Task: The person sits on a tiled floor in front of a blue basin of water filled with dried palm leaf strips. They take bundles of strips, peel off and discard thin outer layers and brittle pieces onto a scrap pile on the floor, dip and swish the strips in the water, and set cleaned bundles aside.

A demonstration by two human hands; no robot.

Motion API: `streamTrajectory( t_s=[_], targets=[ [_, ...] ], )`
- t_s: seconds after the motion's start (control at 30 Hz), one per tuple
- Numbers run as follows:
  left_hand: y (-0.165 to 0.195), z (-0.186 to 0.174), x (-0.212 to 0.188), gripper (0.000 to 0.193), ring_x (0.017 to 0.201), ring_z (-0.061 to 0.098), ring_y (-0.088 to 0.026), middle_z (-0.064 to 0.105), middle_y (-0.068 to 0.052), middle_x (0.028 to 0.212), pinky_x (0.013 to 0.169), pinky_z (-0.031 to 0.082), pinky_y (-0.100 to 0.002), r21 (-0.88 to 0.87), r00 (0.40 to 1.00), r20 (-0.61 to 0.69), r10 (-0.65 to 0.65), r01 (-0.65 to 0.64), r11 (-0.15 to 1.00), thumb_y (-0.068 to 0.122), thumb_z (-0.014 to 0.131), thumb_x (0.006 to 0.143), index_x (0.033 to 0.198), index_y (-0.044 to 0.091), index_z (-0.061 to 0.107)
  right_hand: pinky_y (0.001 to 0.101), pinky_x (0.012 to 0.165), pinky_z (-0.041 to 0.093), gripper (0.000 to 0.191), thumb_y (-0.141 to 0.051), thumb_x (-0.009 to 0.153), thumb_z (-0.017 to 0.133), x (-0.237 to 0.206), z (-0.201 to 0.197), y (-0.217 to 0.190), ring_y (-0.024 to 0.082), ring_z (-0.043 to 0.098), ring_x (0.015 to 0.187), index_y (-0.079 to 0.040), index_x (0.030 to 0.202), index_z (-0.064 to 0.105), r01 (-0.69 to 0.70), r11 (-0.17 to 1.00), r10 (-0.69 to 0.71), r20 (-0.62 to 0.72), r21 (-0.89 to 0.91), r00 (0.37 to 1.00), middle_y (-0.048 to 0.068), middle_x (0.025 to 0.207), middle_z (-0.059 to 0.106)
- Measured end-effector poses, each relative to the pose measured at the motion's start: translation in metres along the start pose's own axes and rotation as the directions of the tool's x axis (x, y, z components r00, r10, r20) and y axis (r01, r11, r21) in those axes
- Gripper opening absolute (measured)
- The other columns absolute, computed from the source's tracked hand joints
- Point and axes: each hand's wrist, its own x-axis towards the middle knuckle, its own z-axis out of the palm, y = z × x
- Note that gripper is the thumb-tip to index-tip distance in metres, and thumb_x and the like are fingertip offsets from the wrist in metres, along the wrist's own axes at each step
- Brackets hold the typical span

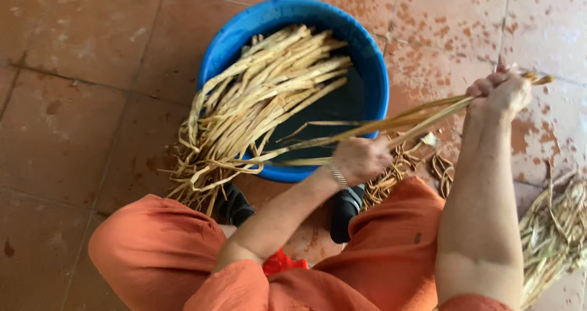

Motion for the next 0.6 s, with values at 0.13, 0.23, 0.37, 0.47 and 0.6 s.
streamTrajectory(
  t_s=[0.13,0.23,0.37,0.47,0.6],
  targets=[
    [-0.009,-0.021,-0.036,0.020,0.049,0.063,-0.027,0.063,-0.011,0.059,0.047,0.051,-0.041,0.017,0.996,0.084,0.012,-0.013,1.000,0.022,0.053,0.098,0.084,0.008,0.057,0.0295,0.049,0.031,0.023,-0.017,0.108,0.045,0.026,-0.037,-0.009,0.011,0.035,0.053,-0.008,0.089,0.056,0.030,0.999,-0.030,-0.053,0.009,0.998,-0.003,0.066,0.047],
    [-0.024,-0.040,-0.066,0.019,0.045,0.060,-0.026,0.060,-0.009,0.057,0.047,0.052,-0.041,0.036,0.995,0.095,0.041,-0.044,0.998,0.019,0.054,0.098,0.083,0.007,0.055,0.0302,0.056,0.035,0.021,-0.018,0.110,0.047,0.048,-0.080,-0.029,0.011,0.040,0.059,-0.009,0.093,0.057,0.044,0.999,-0.047,-0.132,-0.024,0.990,-0.002,0.071,0.051],
    [-0.051,-0.061,-0.113,0.017,0.060,0.066,-0.022,0.061,-0.005,0.067,0.053,0.054,-0.037,0.082,0.985,0.152,0.080,-0.093,0.992,0.017,0.051,0.098,0.083,0.010,0.053,0.0310,0.064,0.041,0.019,-0.018,0.112,0.049,0.063,-0.138,-0.050,0.012,0.047,0.066,-0.009,0.098,0.058,-0.019,0.985,-0.020,-0.222,-0.172,0.975,0.000,0.079,0.056],
    [-0.082,-0.067,-0.136,0.019,0.066,0.067,-0.020,0.062,-0.006,0.072,0.056,0.054,-0.034,0.169,0.982,0.143,0.121,-0.145,0.975,0.020,0.052,0.099,0.083,0.009,0.052,0.0317,0.071,0.045,0.018,-0.019,0.115,0.051,0.056,-0.156,-0.059,0.013,0.052,0.072,-0.010,0.102,0.059,-0.105,0.915,0.006,-0.249,-0.389,0.969,0.001,0.084,0.059],
    [-0.143,-0.074,-0.138,0.017,0.065,0.065,-0.021,0.067,-0.007,0.077,0.054,0.053,-0.035,0.300,0.970,0.234,0.065,-0.135,0.944,0.018,0.049,0.100,0.089,0.011,0.060,0.0326,0.079,0.050,0.016,-0.019,0.117,0.054,0.027,-0.124,-0.067,0.014,0.059,0.080,-0.011,0.106,0.061,-0.076,0.789,-0.018,-0.147,-0.609,0.989,0.002,0.092,0.064]
  ],
)
